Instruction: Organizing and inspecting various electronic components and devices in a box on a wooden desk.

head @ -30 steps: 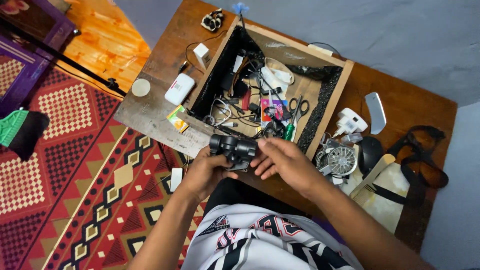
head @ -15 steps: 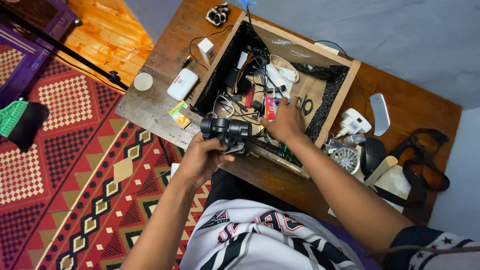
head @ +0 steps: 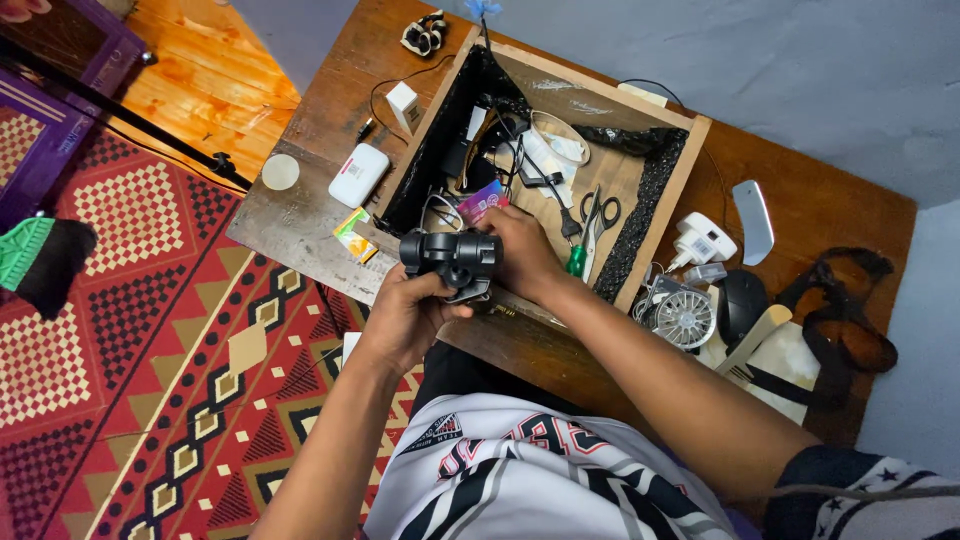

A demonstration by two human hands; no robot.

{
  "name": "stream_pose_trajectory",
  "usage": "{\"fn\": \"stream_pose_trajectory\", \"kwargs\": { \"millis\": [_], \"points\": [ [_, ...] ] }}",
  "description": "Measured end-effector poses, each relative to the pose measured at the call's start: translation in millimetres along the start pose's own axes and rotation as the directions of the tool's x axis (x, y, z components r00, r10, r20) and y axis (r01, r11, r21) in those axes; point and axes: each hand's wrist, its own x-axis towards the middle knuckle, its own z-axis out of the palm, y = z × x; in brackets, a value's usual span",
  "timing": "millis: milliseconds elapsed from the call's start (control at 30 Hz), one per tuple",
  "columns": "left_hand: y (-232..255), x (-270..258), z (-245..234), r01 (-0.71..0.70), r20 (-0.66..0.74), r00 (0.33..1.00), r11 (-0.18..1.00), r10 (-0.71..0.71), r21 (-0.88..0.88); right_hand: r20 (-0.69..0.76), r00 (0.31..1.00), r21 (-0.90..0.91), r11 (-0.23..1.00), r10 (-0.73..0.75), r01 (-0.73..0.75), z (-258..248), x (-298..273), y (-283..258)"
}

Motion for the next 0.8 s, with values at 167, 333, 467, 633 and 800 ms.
{"fn": "stream_pose_trajectory", "kwargs": {
  "millis": [167, 333, 467, 633, 800],
  "points": [
    [-2.5, 1.3, -4.6, -0.029, 0.010, 1.000, 1.000, 0.029, -0.008, 0.102, 0.990, 0.115, 0.990, -0.098, 0.086, 6.5, -0.6, 10.9],
    [-2.1, -1.4, -2.8, -0.033, -0.002, 0.999, 0.999, 0.033, -0.011, 0.209, 0.978, 0.351, 0.934, -0.006, -0.070, 11.6, -1.0, 34.5],
    [-2.8, -4.7, -9.7, -0.048, 0.018, 0.999, 0.997, 0.049, -0.052, 0.056, 0.945, 0.392, 0.864, 0.321, -0.316, -30.7, 2.7, 48.3],
    [-0.2, -7.5, -9.3, -0.045, -0.032, 0.999, 0.997, 0.043, -0.065, -0.153, 0.881, 0.198, 0.887, 0.448, -0.417, -72.0, 10.3, 109.3],
    [-1.3, -5.8, -13.0, -0.053, -0.052, 0.997, 0.996, 0.049, -0.071, 0.096, 0.804, -0.318, 0.784, 0.586, -0.533, -69.9, 12.4, 90.0]
  ]
}}
